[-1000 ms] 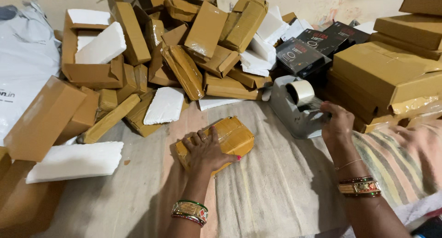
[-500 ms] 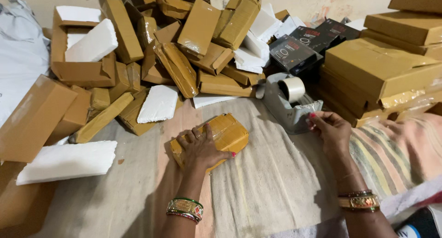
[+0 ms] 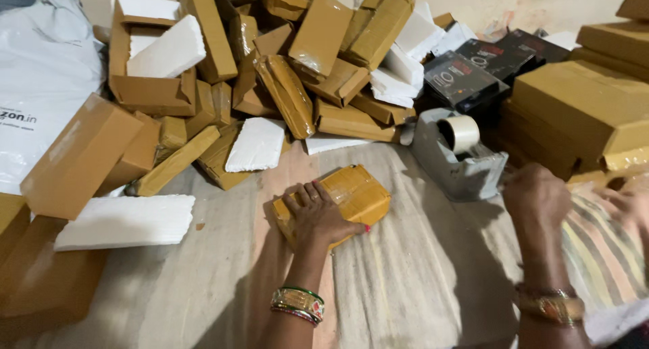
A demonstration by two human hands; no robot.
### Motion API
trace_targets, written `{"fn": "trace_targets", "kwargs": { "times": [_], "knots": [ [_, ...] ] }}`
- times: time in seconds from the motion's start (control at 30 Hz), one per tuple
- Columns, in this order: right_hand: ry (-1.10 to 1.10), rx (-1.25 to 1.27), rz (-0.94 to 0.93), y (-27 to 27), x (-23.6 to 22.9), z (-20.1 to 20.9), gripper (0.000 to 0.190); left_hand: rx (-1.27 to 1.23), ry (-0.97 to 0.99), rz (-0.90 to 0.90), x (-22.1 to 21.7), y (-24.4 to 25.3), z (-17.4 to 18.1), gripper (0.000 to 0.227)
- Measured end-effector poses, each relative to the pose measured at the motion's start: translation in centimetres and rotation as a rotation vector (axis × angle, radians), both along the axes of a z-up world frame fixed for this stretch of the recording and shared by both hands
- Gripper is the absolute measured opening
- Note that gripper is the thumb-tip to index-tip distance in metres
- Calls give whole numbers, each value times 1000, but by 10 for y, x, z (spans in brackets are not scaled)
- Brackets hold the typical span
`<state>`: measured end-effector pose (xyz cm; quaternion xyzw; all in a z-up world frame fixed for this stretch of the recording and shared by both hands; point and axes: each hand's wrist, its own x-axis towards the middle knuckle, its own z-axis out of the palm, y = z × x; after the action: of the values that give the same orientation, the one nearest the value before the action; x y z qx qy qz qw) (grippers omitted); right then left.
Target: The person unpacks a smartwatch from its retail box, places it into a small cardboard shipping box, and seals the box with packing tape. They repeat this process for a second smartwatch.
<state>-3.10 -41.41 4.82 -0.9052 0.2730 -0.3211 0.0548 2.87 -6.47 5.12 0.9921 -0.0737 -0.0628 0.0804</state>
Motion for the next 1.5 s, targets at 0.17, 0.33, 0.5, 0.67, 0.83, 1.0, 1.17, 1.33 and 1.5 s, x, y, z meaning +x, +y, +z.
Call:
{"fn": "trace_targets", "kwargs": {
  "times": [0.17,0.33,0.5,0.67,0.83,1.0,1.17,1.33,1.5],
  "knots": [
    [-114,584,502,47,-10,21,17,6,41,-1,3,1,-8,154],
    [93,570,907,146,56,18,21,27,-40,-19,4,1,-11,148],
    [193,259,871,207,95,6,21,-7,10,0,-1,1,-8,149],
    [395,61,688,225,101,10,29,-26,-6,-6,-5,1,-1,148],
    [523,-69,533,231,99,29,116,10,-25,5,-1,1,-8,153],
    [436,-22,453,215,93,25,145,-122,-62,-13,4,9,-16,157],
    [426,-49,449,213,102,-1,119,-664,-92,8,7,20,-20,148],
    [388,-142,727,259,122,-23,83,-1340,-227,145,17,31,-30,136],
    [541,-325,931,282,125,-43,86,-1148,-307,166,22,28,-37,121]
  ]
}}
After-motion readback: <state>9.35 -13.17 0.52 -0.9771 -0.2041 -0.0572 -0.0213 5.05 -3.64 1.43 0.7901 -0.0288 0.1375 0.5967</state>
